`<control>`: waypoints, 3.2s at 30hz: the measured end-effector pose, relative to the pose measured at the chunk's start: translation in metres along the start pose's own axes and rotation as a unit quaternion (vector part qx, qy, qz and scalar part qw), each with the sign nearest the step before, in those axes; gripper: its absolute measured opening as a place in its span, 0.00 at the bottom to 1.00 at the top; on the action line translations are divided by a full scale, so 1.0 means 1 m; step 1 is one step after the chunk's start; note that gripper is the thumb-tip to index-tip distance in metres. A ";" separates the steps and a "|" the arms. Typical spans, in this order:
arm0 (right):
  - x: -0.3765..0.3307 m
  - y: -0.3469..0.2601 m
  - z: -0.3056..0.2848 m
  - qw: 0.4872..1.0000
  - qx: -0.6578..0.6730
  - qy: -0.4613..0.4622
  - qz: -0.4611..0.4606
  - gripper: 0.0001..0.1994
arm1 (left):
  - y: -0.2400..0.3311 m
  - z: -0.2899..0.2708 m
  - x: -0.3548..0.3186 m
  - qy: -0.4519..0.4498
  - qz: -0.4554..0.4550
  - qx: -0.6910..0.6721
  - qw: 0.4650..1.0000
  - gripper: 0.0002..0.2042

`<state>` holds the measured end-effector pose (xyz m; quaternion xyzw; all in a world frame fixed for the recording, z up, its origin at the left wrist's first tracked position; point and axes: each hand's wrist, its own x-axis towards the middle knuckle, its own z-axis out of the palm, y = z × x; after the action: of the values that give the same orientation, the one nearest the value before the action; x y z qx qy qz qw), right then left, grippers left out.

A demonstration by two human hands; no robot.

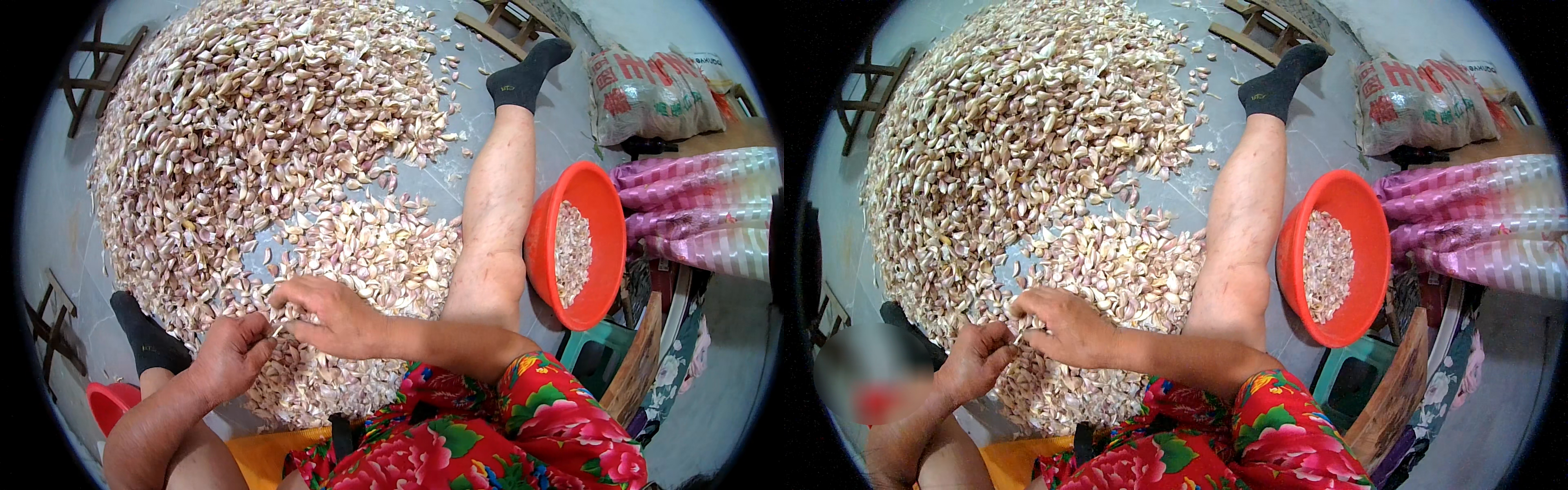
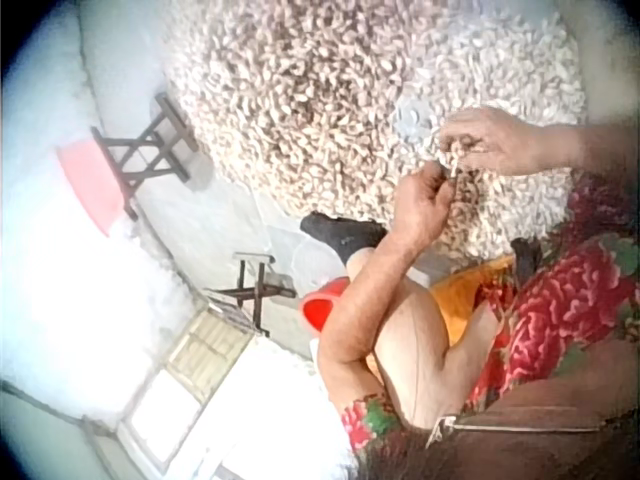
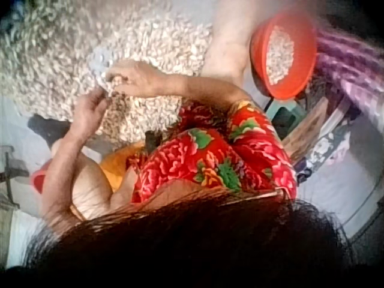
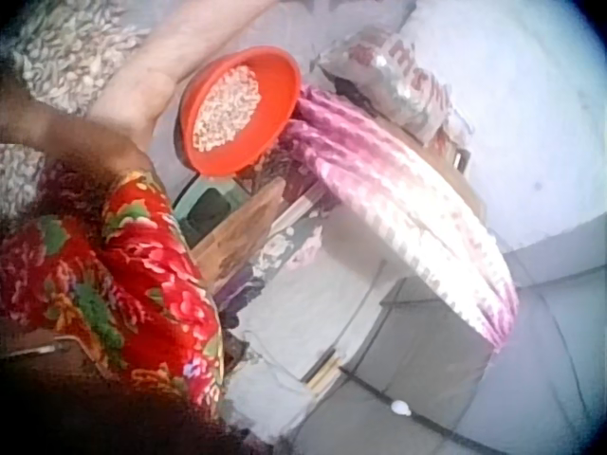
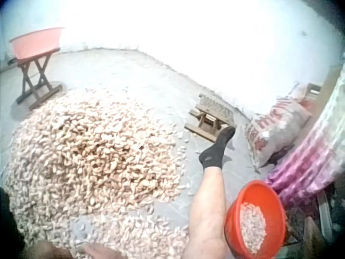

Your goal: The person peels garlic cloves by hand, sitting on the floor with a large pile of cloves and placing the peeled ones into a red basin.

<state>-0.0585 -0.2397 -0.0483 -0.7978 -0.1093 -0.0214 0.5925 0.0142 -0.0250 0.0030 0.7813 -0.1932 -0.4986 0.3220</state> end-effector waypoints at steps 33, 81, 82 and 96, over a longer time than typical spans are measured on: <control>0.056 0.064 -0.055 0.920 -0.383 0.048 0.071 0.26 | -0.031 -0.019 0.014 0.069 -0.070 -0.384 0.918 0.06; -0.016 0.016 0.019 0.979 -0.084 -0.182 0.023 0.12 | -0.018 0.013 0.009 0.031 0.081 0.048 0.995 0.09; -0.017 0.017 0.020 0.979 -0.086 -0.183 0.012 0.13 | -0.019 0.013 0.010 0.028 0.077 0.060 0.995 0.09; -0.014 0.012 0.010 0.863 0.350 -0.140 0.336 0.07 | -0.019 0.006 0.010 -0.026 0.064 -0.118 0.991 0.11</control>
<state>-0.0706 -0.2352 -0.0654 -0.5213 0.0831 0.3305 0.7824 0.0130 -0.0195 -0.0182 0.7107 -0.1907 -0.5165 0.4380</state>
